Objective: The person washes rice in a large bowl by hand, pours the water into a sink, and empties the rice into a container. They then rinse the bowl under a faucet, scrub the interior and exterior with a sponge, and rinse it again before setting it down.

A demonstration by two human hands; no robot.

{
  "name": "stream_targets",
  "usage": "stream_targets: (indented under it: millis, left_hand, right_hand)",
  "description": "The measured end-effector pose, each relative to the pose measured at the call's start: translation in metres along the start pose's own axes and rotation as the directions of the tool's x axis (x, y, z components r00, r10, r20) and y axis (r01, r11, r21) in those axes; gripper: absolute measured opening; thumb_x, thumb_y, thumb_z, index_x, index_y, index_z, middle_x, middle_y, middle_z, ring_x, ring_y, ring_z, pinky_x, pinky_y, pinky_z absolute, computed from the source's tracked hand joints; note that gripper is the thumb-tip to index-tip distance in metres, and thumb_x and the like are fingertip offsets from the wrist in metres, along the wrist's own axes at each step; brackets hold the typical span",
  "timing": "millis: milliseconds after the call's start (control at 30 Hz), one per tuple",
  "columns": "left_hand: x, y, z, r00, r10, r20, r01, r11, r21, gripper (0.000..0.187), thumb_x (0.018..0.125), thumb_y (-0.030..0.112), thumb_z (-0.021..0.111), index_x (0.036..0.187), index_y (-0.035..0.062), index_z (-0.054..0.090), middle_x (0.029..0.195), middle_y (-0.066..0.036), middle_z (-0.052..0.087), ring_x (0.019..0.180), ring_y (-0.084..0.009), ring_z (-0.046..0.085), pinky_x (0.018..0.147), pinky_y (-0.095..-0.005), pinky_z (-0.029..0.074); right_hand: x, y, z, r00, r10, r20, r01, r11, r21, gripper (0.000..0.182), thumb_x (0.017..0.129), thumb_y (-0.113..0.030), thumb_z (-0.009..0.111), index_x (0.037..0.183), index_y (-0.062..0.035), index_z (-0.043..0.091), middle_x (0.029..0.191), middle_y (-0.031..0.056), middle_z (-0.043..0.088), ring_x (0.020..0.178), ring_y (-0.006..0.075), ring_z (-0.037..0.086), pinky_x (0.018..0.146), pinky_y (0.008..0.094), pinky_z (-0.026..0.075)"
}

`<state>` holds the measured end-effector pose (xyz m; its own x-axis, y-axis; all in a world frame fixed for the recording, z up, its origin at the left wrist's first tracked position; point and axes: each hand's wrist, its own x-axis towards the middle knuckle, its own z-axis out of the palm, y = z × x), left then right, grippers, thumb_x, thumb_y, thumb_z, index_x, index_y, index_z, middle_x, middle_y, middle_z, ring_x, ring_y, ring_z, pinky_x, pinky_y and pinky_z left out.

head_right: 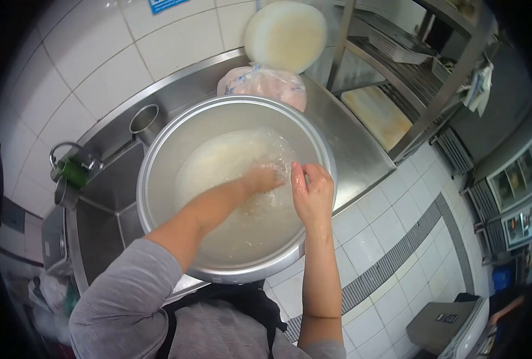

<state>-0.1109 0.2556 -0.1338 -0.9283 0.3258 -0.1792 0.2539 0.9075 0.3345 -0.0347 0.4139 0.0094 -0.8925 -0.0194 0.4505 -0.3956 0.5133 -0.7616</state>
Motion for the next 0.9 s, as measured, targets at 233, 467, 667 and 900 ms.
stream_targets:
  millis: [233,467,667,900]
  left_hand:
    - [-0.067,-0.042,-0.078,0.926,-0.245,0.287,0.178,0.955,0.239,0.056,0.077,0.043,0.049,0.123,0.0117,0.041,0.122,-0.014,0.044,0.113,-0.0301,0.040,0.091,-0.0394,0.035]
    - [-0.187,-0.091,-0.190,0.991,-0.053,-0.123,0.075,0.981,0.179,0.024,0.072,0.008,0.049,0.094,0.0063,0.058,0.093,-0.016,0.058,0.088,-0.0314,0.054,0.073,-0.0410,0.043]
    - [-0.213,-0.155,-0.148,0.610,-0.587,-0.532,0.479,0.808,-0.343,0.038,0.082,0.031,0.043,0.097,0.0000,0.058,0.095,-0.024,0.056,0.091,-0.0350,0.054,0.079,-0.0387,0.041]
    - [-0.219,-0.173,-0.111,0.565,-0.775,-0.282,0.270,0.497,-0.825,0.055,0.084,0.045,0.040,0.098,-0.0059,0.057,0.093,-0.021,0.059,0.089,-0.0288,0.057,0.077,-0.0339,0.042]
  right_hand:
    - [-0.003,-0.015,0.003,0.839,0.337,0.427,-0.408,0.909,0.086,0.025,0.079,-0.020,0.053,0.070,0.0031,0.054,0.069,0.0183,0.055,0.065,0.0312,0.053,0.058,0.0363,0.039]
    - [0.006,0.046,-0.034,0.989,-0.048,0.140,0.024,0.985,0.168,0.028,0.081,-0.024,0.047,0.082,0.0009,0.058,0.088,0.0108,0.058,0.086,0.0236,0.054,0.078,0.0331,0.040]
    - [0.019,0.114,-0.025,0.877,0.404,0.260,-0.432,0.427,0.794,0.038,0.085,-0.038,0.037,0.070,-0.0047,0.050,0.085,0.0097,0.057,0.085,0.0222,0.052,0.077,0.0322,0.041]
    - [0.023,0.046,-0.018,0.820,0.553,0.148,-0.414,0.394,0.821,0.036,0.084,-0.039,0.039,0.076,-0.0054,0.052,0.082,0.0087,0.056,0.084,0.0211,0.052,0.079,0.0355,0.041]
